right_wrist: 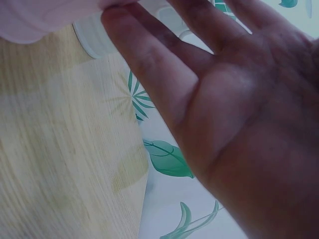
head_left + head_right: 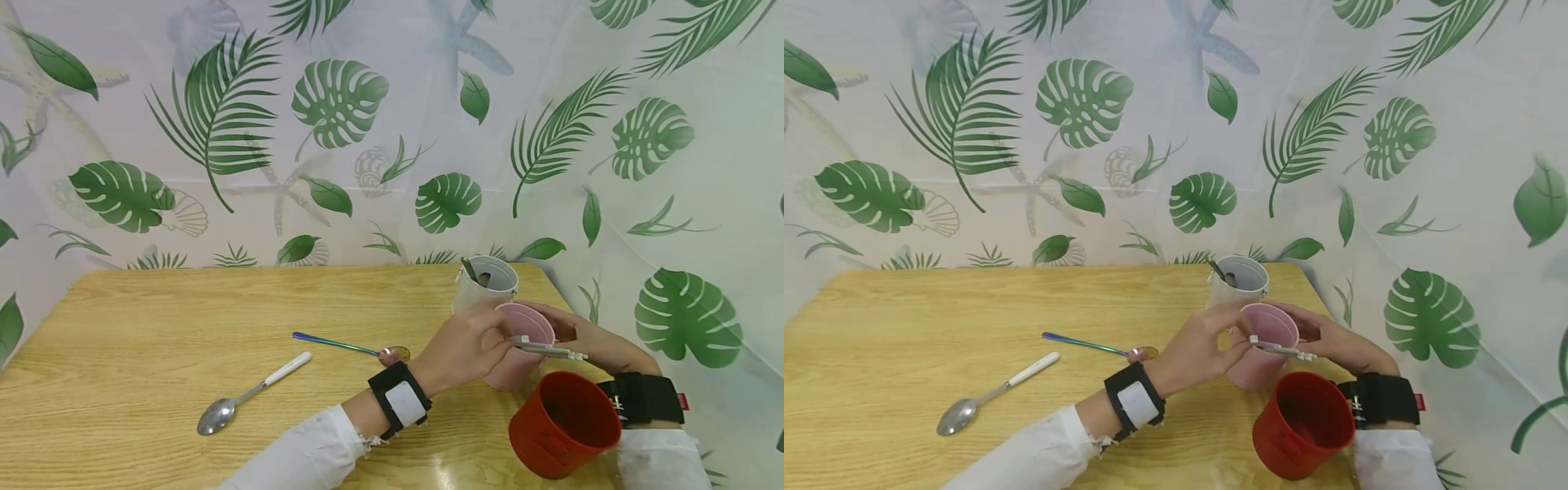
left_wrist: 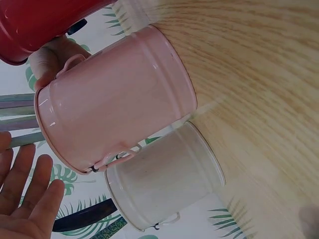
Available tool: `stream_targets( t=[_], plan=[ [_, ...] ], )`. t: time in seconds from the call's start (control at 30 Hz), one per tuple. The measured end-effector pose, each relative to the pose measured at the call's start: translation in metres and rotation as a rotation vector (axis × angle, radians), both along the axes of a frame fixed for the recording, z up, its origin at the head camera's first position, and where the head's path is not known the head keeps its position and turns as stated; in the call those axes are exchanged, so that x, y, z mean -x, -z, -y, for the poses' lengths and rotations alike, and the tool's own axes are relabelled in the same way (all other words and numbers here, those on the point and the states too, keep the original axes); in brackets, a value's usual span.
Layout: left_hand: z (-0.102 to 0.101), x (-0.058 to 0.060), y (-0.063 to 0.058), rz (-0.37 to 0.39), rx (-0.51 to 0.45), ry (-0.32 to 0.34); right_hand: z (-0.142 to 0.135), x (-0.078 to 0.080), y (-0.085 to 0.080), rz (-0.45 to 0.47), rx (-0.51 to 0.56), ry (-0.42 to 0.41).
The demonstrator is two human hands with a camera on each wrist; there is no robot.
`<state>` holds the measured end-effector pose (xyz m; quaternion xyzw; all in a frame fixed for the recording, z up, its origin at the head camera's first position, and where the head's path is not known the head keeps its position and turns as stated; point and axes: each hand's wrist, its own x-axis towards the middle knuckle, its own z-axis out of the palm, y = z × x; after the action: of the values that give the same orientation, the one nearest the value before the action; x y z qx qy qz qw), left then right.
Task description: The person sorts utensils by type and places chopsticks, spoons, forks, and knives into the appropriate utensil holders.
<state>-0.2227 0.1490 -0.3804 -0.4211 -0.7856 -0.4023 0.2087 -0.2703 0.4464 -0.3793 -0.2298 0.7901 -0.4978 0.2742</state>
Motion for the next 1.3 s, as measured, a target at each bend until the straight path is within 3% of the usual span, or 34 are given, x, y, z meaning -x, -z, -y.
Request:
stream_targets(
  t=[0.33,0.6,0.8,1.1,1.3],
  plan=[
    [-0.003,-0.004,-0.001,-0.004,0.035,-0.019,-0.001,0.001,0.0,-0.036,0.004,-0.02],
    [-0.005,-0.005,0.0,-0.03,0.147,-0.084,0.001,-0.001,-0.001,0.001,0.005,-0.017],
    [0.0,-0.007,0.001,-0.022,0.144,-0.079,0.003,-0.001,-0.002,-0.031,0.003,-0.034],
    [0.032,-0.023,-0.005,0.088,0.066,-0.035,0.003,0.002,-0.002,-0.016,0.013,-0.046],
    [0.066,-0.036,-0.015,0.089,0.051,-0.018,0.002,-0.001,-0.002,-0.057,-0.024,-0.031]
  ],
)
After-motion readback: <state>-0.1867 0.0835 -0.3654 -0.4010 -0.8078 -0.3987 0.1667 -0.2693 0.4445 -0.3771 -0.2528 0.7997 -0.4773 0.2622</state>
